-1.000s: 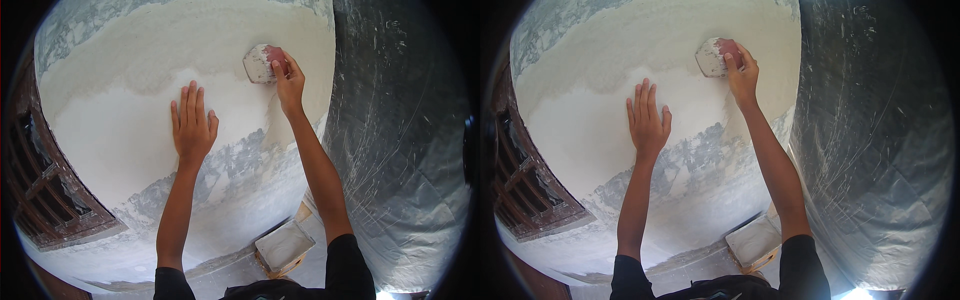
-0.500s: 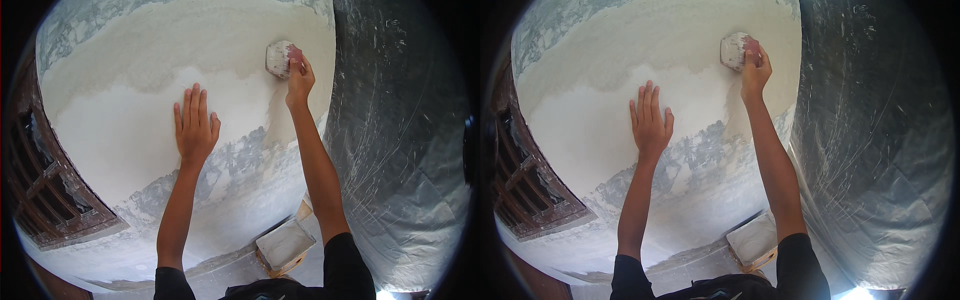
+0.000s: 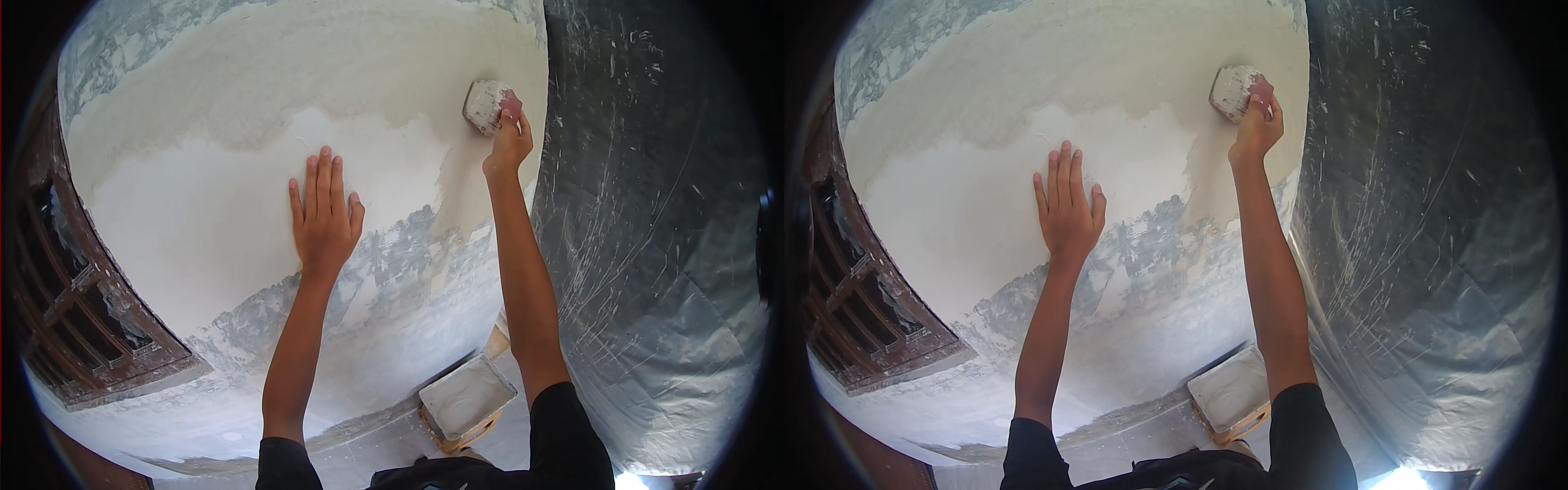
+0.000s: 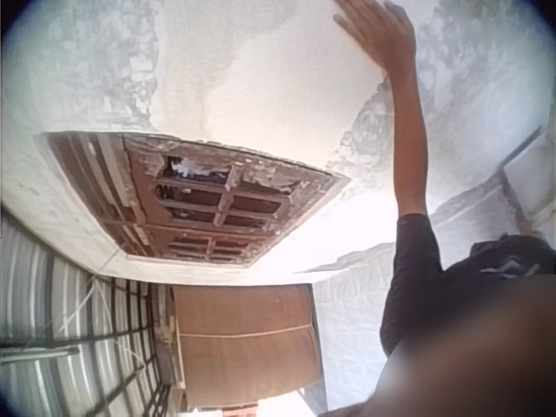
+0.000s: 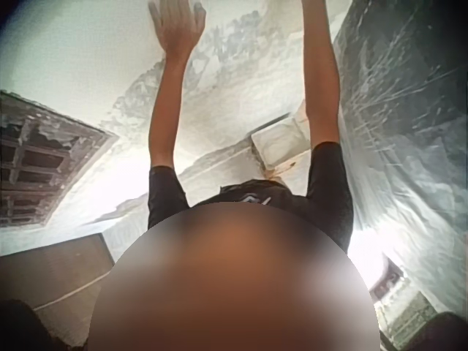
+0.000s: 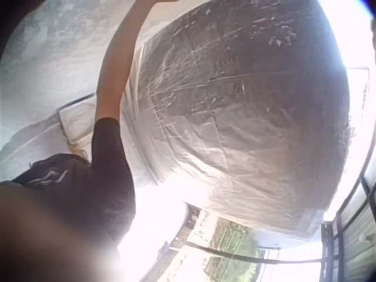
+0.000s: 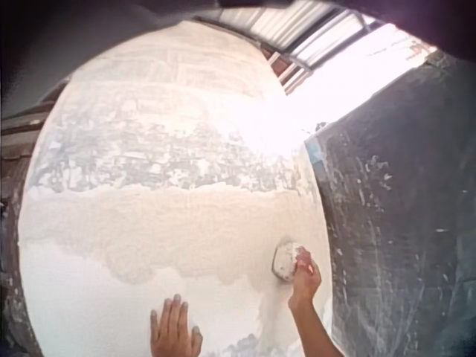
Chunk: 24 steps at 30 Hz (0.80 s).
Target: The person applies putty or plaster to a wall with a spatula tool.
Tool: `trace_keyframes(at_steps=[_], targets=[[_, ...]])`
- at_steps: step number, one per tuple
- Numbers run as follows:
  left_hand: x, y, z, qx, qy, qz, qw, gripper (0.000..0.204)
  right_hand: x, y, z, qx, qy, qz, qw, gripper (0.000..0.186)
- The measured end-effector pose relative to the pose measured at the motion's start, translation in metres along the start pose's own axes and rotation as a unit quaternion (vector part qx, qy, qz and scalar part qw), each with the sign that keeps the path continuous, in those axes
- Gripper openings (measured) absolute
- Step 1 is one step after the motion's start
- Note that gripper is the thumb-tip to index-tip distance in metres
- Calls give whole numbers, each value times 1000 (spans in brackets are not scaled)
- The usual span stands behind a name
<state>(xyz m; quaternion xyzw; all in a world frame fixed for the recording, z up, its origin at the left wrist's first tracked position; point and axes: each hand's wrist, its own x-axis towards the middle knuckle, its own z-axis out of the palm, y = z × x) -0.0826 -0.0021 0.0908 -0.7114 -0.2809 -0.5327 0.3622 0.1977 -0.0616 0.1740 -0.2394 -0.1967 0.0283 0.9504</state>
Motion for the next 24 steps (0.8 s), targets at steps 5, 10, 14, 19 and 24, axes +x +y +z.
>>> trace_keyframes(at_steps=[5,10,14,19,24], targets=[[-3,-3,1,2,-1,-4,1000,57,-53,5,10,-17,-252,-92,963,40],[-1,-2,0,16,6,-5,1000,58,-44,17,19,-164,-253,-181,936,41],[-5,7,3,4,-7,-5,1000,59,15,14,-15,-26,-105,-54,993,35],[-13,10,5,14,-8,0,1000,60,55,26,-77,-7,61,102,993,34],[-23,26,4,9,-34,-20,999,62,56,41,-142,-38,46,135,989,32]])
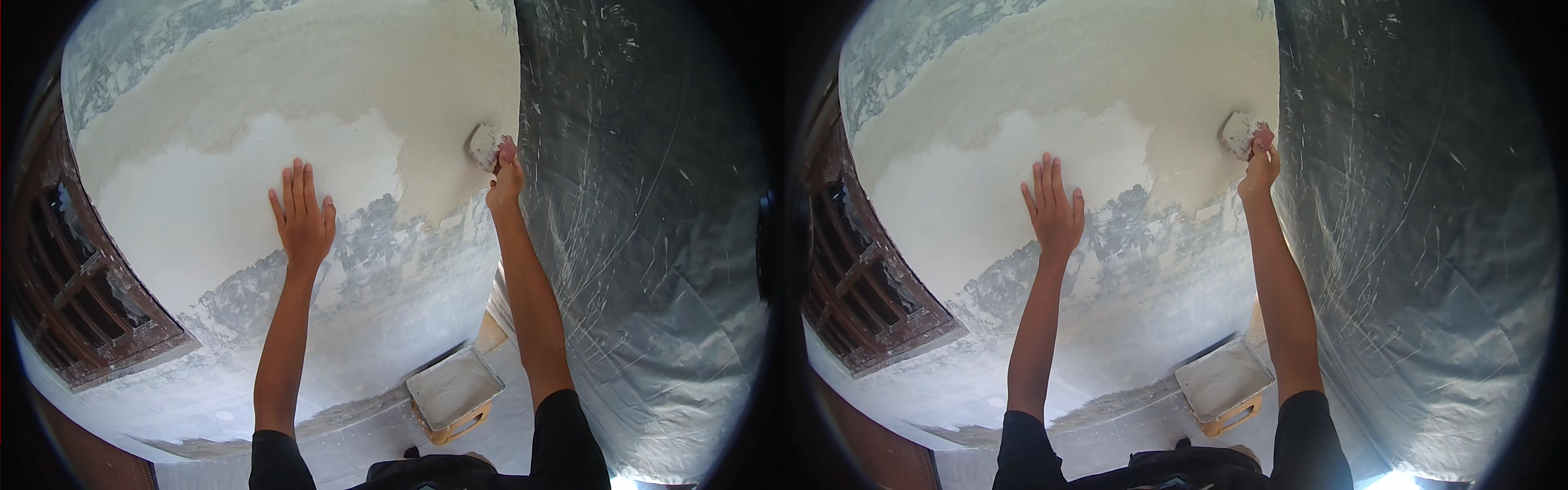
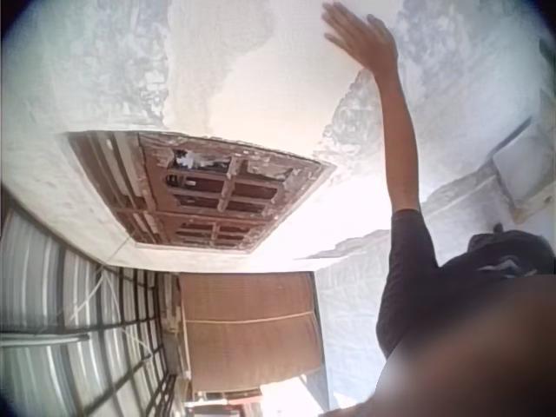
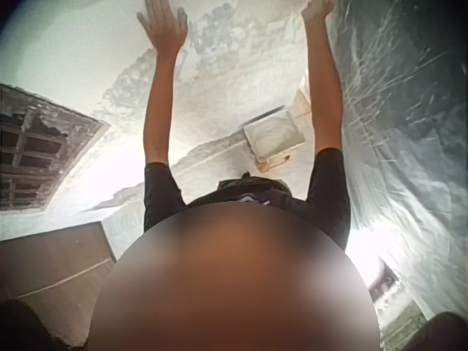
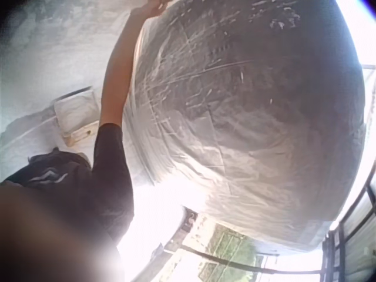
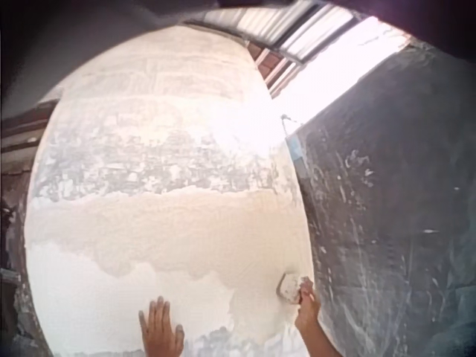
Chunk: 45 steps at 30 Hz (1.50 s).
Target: The person applies putty or plaster to a wall with a spatula tool.
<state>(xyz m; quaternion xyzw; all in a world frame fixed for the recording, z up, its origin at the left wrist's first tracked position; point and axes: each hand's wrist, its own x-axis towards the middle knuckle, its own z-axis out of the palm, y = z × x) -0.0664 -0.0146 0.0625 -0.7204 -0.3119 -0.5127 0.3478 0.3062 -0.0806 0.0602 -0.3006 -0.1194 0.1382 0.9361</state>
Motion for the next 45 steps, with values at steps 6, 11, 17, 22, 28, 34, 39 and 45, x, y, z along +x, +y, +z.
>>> trace_keyframes(at_steps=[6,11,17,22,28,34,39,45], targets=[[-26,45,-3,-78,-51,-65,993,66,-17,9,-64,-127,-121,75,982,27],[-71,98,2,-130,-118,-95,980,67,-31,25,-122,-185,-196,110,957,27],[-174,148,7,-236,-250,-117,932,62,-71,57,-205,-245,-174,213,930,36],[-290,175,10,-258,-366,-190,873,53,-99,113,-322,-344,-182,260,884,37],[-431,210,1,-275,-460,-296,791,49,-133,172,-471,-415,-178,337,826,33],[-552,246,-21,-283,-506,-360,731,50,-163,205,-578,-555,-287,280,729,30],[-622,280,-42,-282,-552,-423,661,53,-174,211,-627,-622,-443,198,615,25],[-680,298,-57,-271,-561,-442,645,59,-186,220,-647,-671,-530,119,504,20]])
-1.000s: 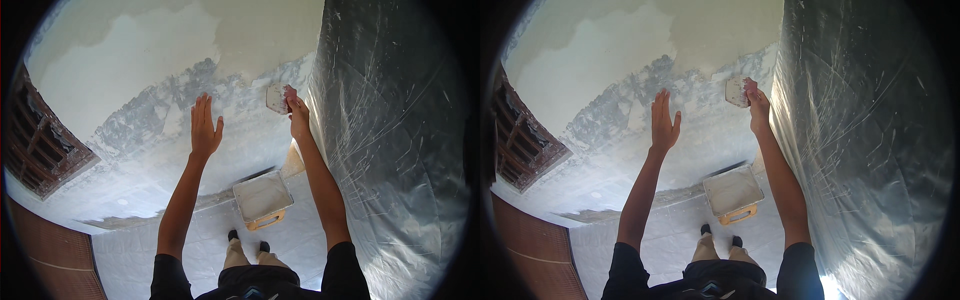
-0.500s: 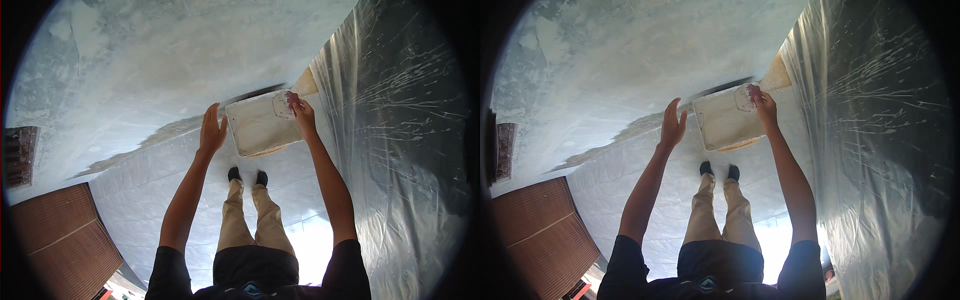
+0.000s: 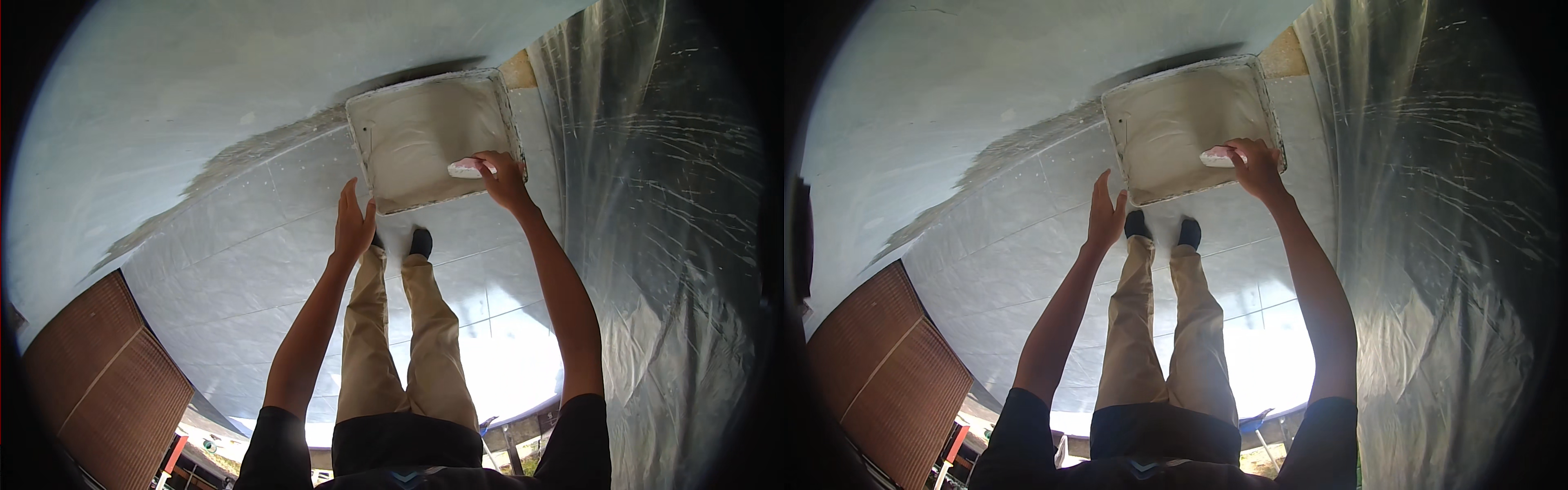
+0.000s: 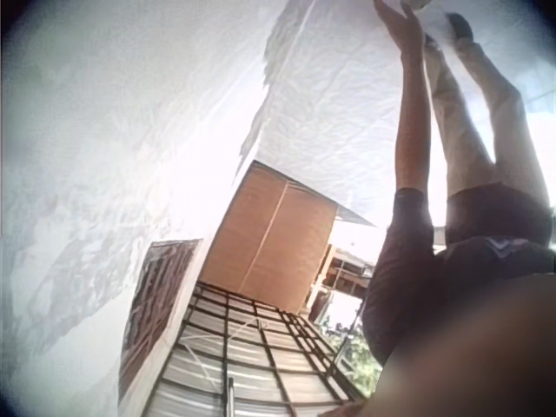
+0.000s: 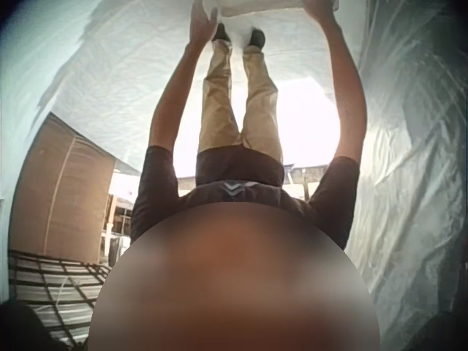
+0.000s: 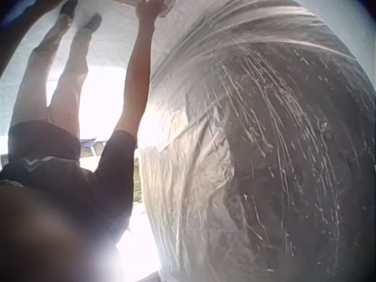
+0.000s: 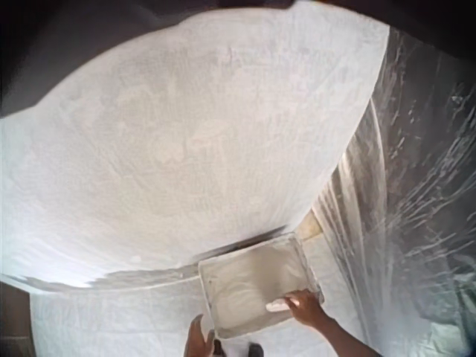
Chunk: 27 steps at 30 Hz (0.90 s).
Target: The person applies putty or plaster to a wall with a spatula tool.
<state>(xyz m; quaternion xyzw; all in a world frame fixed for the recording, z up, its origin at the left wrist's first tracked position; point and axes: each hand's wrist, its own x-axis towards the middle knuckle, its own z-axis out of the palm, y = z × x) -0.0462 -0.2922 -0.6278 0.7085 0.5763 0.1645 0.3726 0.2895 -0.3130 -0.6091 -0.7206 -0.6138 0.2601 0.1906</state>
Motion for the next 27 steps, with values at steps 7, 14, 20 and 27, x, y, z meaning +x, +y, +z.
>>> trace_keyframes(at_steps=[7,14,20,27], targets=[[-4,-17,26,-28,-7,-33,999,61,0,11,18,-4,-19,-28,999,18],[-11,-31,34,-34,-9,-44,998,63,-17,8,17,-33,-16,-97,995,20],[-12,-25,39,-52,-11,-48,997,62,-17,18,9,-56,-10,-94,994,21],[-14,-25,35,-54,-8,-48,997,62,-11,9,4,-82,-20,-100,991,20]])
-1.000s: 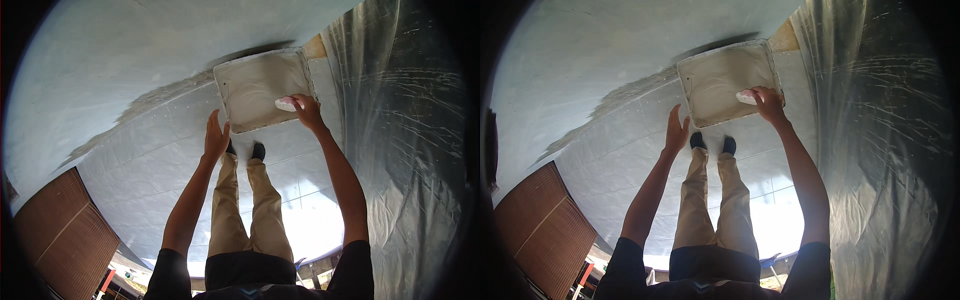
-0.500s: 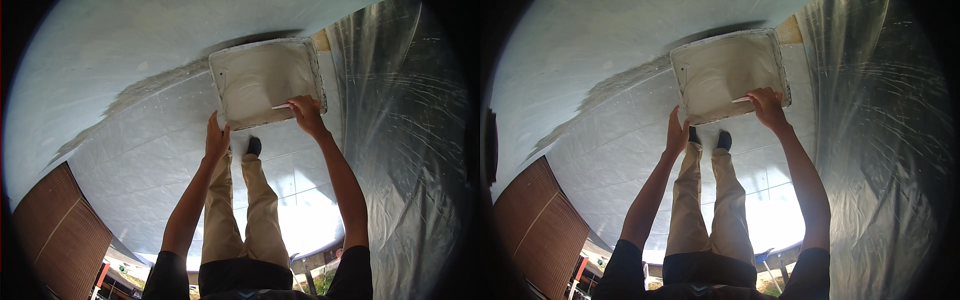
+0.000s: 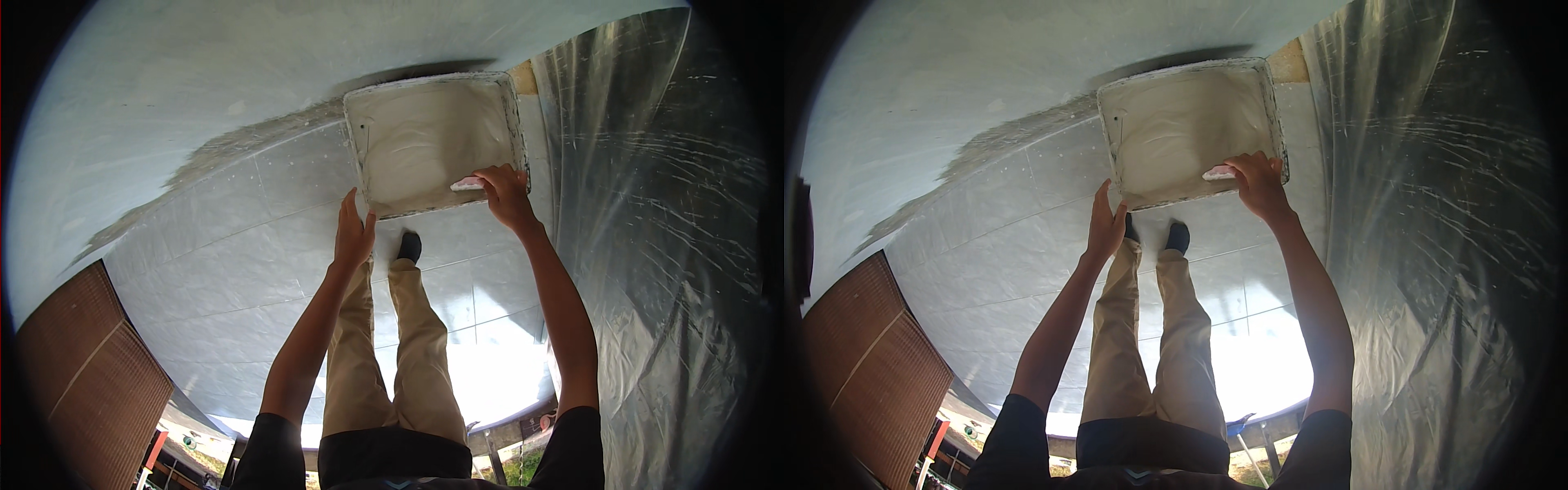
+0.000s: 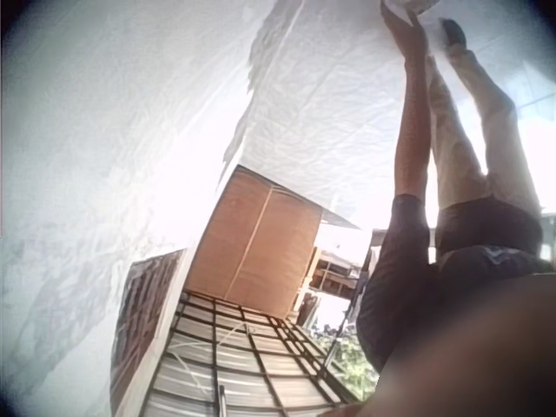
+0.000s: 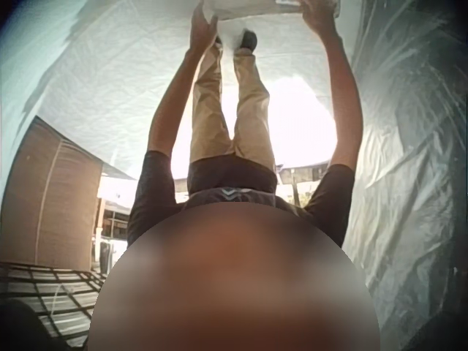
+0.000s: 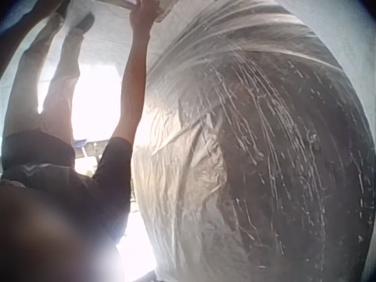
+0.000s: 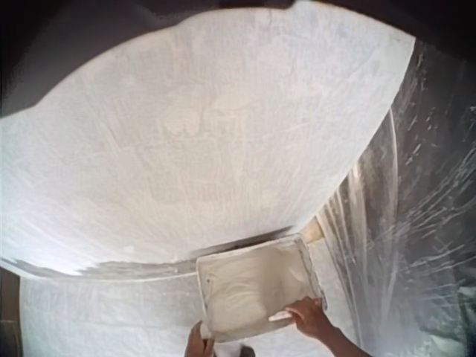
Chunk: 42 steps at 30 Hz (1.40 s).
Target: The person applies putty or plaster to a wall with a spatula tool.
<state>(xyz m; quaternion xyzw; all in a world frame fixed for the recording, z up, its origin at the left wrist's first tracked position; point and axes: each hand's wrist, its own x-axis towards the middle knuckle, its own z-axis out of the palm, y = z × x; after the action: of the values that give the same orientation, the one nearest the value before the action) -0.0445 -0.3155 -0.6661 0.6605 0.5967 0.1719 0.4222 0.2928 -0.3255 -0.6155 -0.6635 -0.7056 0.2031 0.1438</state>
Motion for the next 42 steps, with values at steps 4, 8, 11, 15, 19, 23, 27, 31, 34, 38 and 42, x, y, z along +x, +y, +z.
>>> trace_keyframes(at_steps=[4,8,11,15,19,23,27,31,34,38,42], targets=[[-2,4,1,-5,-7,-7,1000,63,1,3,-2,-7,-27,-3,1000,21],[-3,4,1,-4,-13,-20,1000,63,4,2,-3,-27,-57,13,998,23],[-4,6,1,-3,-14,-22,1000,62,8,3,-9,-37,-87,34,995,23],[-6,1,-1,4,-6,-14,1000,62,14,2,-17,-42,-97,13,994,23],[-7,2,0,-2,-3,-12,1000,62,20,3,-26,-55,-124,9,991,27],[-9,5,-1,-5,-4,-14,1000,61,25,3,-31,-73,-147,17,986,32],[-12,7,-5,-10,-3,-16,1000,61,31,6,-36,-71,-161,36,984,31],[-14,4,-11,-4,7,-1,1000,61,48,12,-44,-44,-179,97,978,28],[-15,9,-20,4,17,9,1000,61,54,28,-50,-6,-210,177,962,27],[-9,31,-43,12,26,31,999,61,47,25,-71,285,-174,313,889,28],[8,79,-82,10,46,74,996,60,35,0,-108,451,-125,288,835,31]])
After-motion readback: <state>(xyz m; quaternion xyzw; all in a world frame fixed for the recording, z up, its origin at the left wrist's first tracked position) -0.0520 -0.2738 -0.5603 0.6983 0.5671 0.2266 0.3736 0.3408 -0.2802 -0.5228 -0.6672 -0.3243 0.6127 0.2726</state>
